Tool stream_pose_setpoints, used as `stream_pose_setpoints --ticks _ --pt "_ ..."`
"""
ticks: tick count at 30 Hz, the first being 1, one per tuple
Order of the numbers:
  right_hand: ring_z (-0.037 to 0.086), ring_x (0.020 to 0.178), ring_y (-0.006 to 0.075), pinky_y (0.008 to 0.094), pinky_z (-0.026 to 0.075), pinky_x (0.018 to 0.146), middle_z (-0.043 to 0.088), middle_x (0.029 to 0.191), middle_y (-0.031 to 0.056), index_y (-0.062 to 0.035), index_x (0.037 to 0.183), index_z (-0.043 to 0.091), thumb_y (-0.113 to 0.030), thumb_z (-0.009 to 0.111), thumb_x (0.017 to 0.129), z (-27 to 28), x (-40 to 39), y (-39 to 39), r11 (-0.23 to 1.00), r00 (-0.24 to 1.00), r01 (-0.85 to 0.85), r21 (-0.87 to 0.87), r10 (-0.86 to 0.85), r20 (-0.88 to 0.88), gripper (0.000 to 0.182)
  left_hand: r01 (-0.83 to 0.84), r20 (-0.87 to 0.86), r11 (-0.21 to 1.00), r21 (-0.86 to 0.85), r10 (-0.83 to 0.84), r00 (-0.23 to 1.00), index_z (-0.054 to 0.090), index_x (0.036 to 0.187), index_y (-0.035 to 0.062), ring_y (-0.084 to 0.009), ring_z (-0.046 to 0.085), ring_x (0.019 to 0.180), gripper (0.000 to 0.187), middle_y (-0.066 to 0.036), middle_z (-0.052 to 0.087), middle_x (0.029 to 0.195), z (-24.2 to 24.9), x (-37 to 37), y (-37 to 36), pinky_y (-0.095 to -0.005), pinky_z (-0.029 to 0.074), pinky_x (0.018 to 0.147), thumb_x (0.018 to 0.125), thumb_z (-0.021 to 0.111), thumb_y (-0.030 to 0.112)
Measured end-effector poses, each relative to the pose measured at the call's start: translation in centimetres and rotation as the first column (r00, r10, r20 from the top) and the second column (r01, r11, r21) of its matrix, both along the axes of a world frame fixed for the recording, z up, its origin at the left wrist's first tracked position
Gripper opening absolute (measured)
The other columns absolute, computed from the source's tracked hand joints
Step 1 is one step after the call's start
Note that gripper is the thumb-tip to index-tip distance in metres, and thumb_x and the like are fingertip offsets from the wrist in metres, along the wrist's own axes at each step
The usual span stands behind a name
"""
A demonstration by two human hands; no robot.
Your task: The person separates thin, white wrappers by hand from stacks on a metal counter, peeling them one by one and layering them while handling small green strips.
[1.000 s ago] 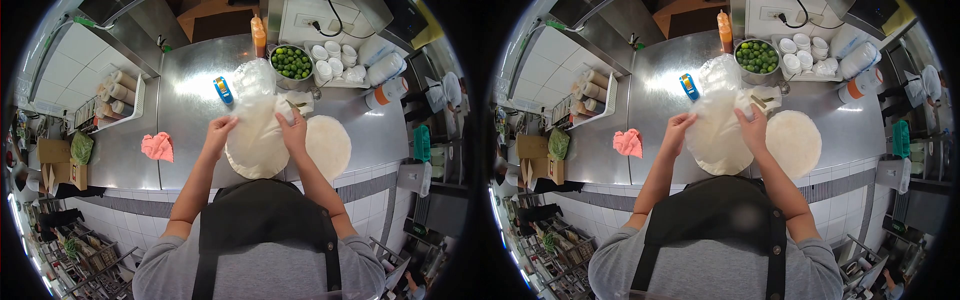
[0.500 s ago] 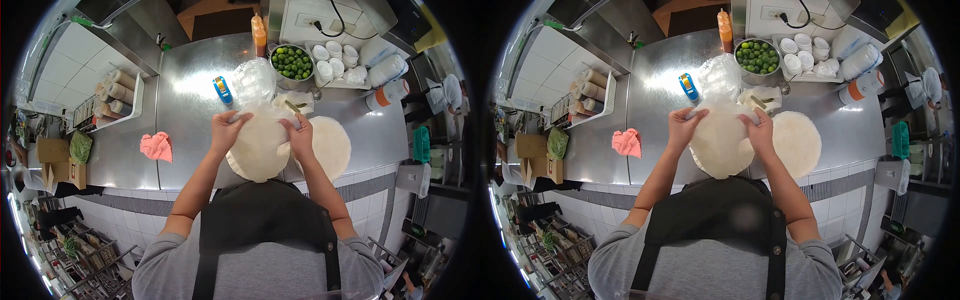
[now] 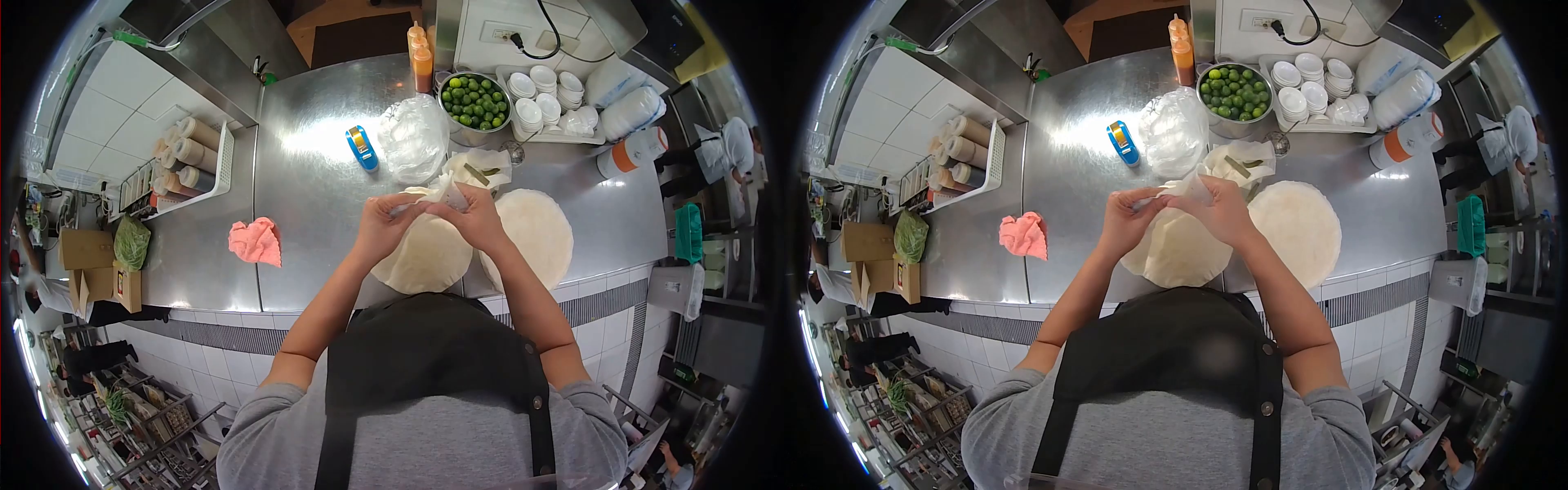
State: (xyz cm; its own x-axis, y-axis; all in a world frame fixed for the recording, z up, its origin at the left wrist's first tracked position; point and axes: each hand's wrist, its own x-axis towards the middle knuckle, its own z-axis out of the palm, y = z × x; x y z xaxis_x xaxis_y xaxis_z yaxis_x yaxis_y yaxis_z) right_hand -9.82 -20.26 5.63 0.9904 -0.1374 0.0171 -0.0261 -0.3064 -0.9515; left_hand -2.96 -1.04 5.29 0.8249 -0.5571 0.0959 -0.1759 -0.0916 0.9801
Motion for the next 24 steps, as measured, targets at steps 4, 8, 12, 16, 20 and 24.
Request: stream_pose_setpoints --ticks 4,8,12,16,20,24 --pt "0.054 0.067 0.0020 0.0225 0.044 0.059 0.064 0.072 -0.0024 -0.0012 0.087 0.071 -0.015 0.073 0.092 -0.8 -0.3 0.3 0.962 0.992 0.096 0.254 -0.112 0.049 0.015 -0.208 -0.129 0.970 -0.130 0.192 0.973 0.076 0.100 -0.0025 -0.0067 0.066 0.075 0.012 -0.006 0.076 0.088 1.1 0.3 1.7 -0.0225 0.053 0.065 0.091 0.073 0.005" --pt "0.044 0.059 0.0018 0.0220 0.037 0.053 0.048 0.057 -0.0077 -0.0010 0.075 0.062 -0.016 0.070 0.095 -4.7 -0.6 -1.1 0.961 0.964 0.231 0.153 -0.248 0.098 0.026 -0.428 -0.330 0.872 -0.239 0.342 0.880 0.076 0.097 -0.0008 -0.0073 0.066 0.072 0.010 -0.006 0.074 0.086 -0.3 0.7 2.9 -0.0218 0.052 0.063 0.091 0.074 0.008" --pt "0.043 0.060 0.0056 0.0242 0.037 0.056 0.046 0.059 -0.0041 0.0004 0.072 0.055 -0.012 0.070 0.094 -3.5 -1.5 -1.2 0.979 0.977 0.179 0.093 -0.188 0.100 0.030 -0.374 -0.401 0.913 -0.162 0.285 0.870 0.076 0.097 -0.0010 -0.0107 0.068 0.074 0.011 -0.006 0.074 0.088 -2.2 1.1 4.4 -0.0239 0.054 0.067 0.089 0.075 0.006" --pt "0.057 0.074 0.0124 0.0262 0.044 0.066 0.063 0.079 0.0051 0.0026 0.079 0.065 -0.010 0.071 0.090 -0.9 -1.1 0.1 1.000 0.947 -0.023 0.012 0.018 0.320 0.018 0.068 -0.230 0.998 -0.006 -0.068 0.971 0.074 0.096 -0.0027 -0.0112 0.066 0.082 0.020 -0.003 0.071 0.085 -2.3 1.7 4.2 -0.0245 0.053 0.073 0.082 0.080 0.009" --pt "0.061 0.076 0.0122 0.0262 0.047 0.068 0.070 0.091 0.0087 0.0061 0.079 0.064 -0.006 0.068 0.091 -0.1 -0.9 0.5 0.985 0.951 -0.172 -0.005 0.167 0.259 0.018 0.019 0.012 0.948 0.319 -0.023 1.000 0.071 0.086 -0.0026 -0.0040 0.061 0.073 0.033 -0.002 0.068 0.075 -0.3 0.4 1.3 -0.0236 0.049 0.064 0.073 0.090 0.021" --pt "0.058 0.073 0.0086 0.0254 0.045 0.066 0.069 0.085 0.0061 0.0061 0.077 0.064 -0.010 0.068 0.094 0.2 -1.3 -0.5 0.982 0.974 -0.142 0.127 0.116 0.193 0.023 -0.098 0.094 0.901 0.423 0.064 0.994 0.071 0.081 -0.0021 -0.0025 0.058 0.064 0.030 -0.001 0.067 0.067 -0.7 0.9 0.2 -0.0249 0.047 0.056 0.073 0.090 0.020"
